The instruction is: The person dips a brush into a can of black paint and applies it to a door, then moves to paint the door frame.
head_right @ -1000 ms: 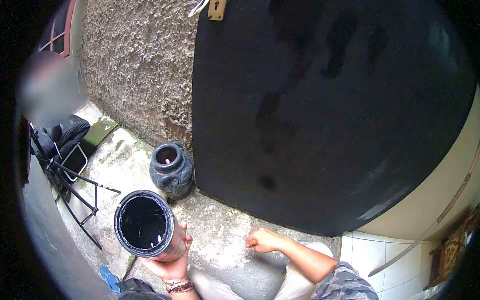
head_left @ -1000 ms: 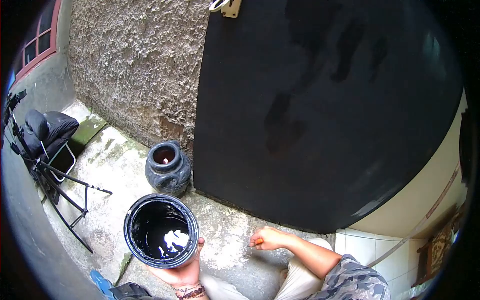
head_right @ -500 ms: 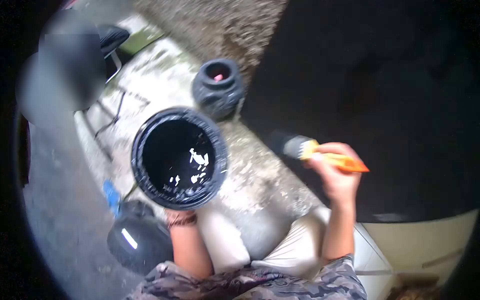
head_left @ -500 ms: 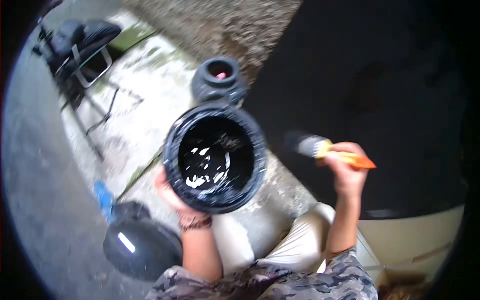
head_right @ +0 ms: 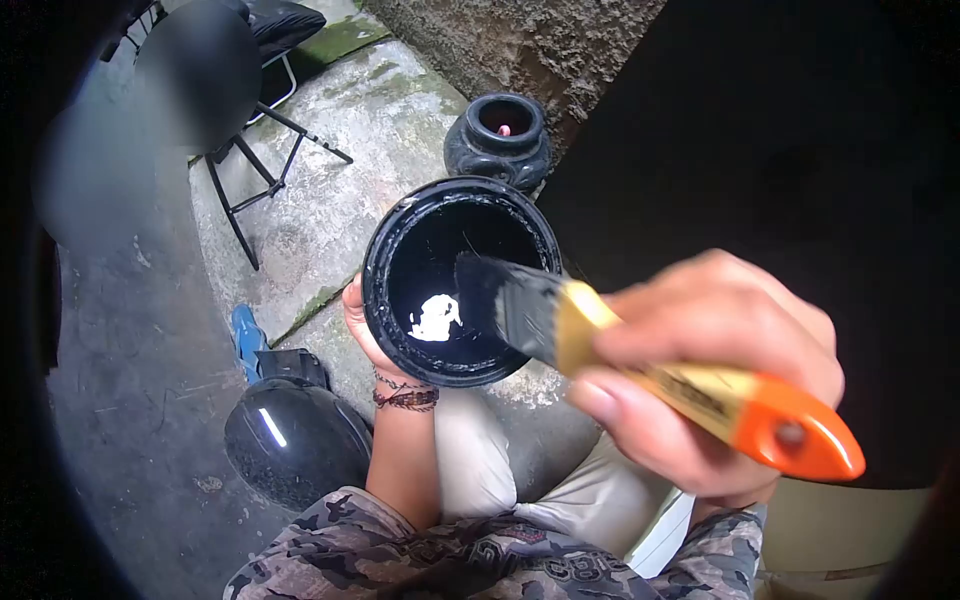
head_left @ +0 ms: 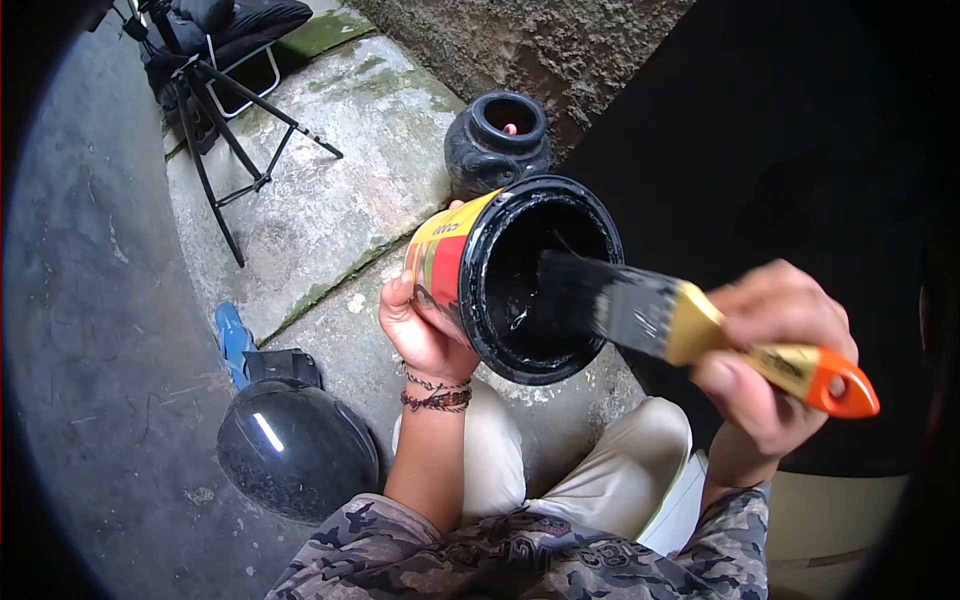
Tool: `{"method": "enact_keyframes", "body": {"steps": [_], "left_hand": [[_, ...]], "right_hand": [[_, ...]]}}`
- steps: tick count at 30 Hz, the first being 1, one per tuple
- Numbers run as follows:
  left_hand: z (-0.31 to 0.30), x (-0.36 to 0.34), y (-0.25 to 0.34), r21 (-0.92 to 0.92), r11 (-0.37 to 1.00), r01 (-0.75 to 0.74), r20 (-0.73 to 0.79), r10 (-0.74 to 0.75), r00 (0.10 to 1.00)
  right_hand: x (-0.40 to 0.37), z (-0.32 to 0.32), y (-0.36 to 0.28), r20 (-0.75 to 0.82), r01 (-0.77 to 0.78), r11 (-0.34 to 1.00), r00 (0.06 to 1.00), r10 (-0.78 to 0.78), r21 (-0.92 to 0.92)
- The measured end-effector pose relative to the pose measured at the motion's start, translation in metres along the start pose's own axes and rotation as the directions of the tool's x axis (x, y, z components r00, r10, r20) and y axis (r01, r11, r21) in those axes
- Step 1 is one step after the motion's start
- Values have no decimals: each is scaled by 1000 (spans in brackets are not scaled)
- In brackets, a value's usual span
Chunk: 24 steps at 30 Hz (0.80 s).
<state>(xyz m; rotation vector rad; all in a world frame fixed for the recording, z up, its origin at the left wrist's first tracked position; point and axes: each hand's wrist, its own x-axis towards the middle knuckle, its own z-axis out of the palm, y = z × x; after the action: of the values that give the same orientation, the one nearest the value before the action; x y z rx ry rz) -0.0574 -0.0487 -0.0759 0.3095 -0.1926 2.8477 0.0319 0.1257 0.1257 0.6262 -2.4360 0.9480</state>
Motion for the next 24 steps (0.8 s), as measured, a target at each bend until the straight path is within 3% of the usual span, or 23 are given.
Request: {"method": "enact_keyframes", "body": {"steps": [2,7,8,10,14,18,21,23,24], "left_hand": [[-1,-2,-1,-8,1000,27,12,-27,1000],[-3,-4,-1,49,998,43,46,-46,998],[-4,-4,-1,52,998,47,47,-50,998],[-4,-4,-2,-229,966,122,176,-82,981],[0,-4,-3,-229,965,129,232,-75,970],[-4,-5,-4,-166,982,95,163,-68,984],[1,-4,-4,-217,967,131,235,-79,969],[-5,-9,-3,75,997,15,-133,-5,991],[-4,-8,-2,74,997,13,-131,-3,991]], "right_hand": [[10,17,-7,-78,-152,987,986,148,-53],[25,27,1,31,-13,993,999,17,-117],[24,29,-1,56,-55,993,997,61,-105],[23,31,-5,108,-159,985,980,166,-64],[20,34,-4,170,-210,971,959,227,-111],[19,33,-3,169,-208,969,959,229,-136],[19,32,-2,219,-222,963,942,253,-154],[20,31,-1,234,-206,962,941,245,-178],[19,31,-1,235,-204,962,941,243,-179]]}}
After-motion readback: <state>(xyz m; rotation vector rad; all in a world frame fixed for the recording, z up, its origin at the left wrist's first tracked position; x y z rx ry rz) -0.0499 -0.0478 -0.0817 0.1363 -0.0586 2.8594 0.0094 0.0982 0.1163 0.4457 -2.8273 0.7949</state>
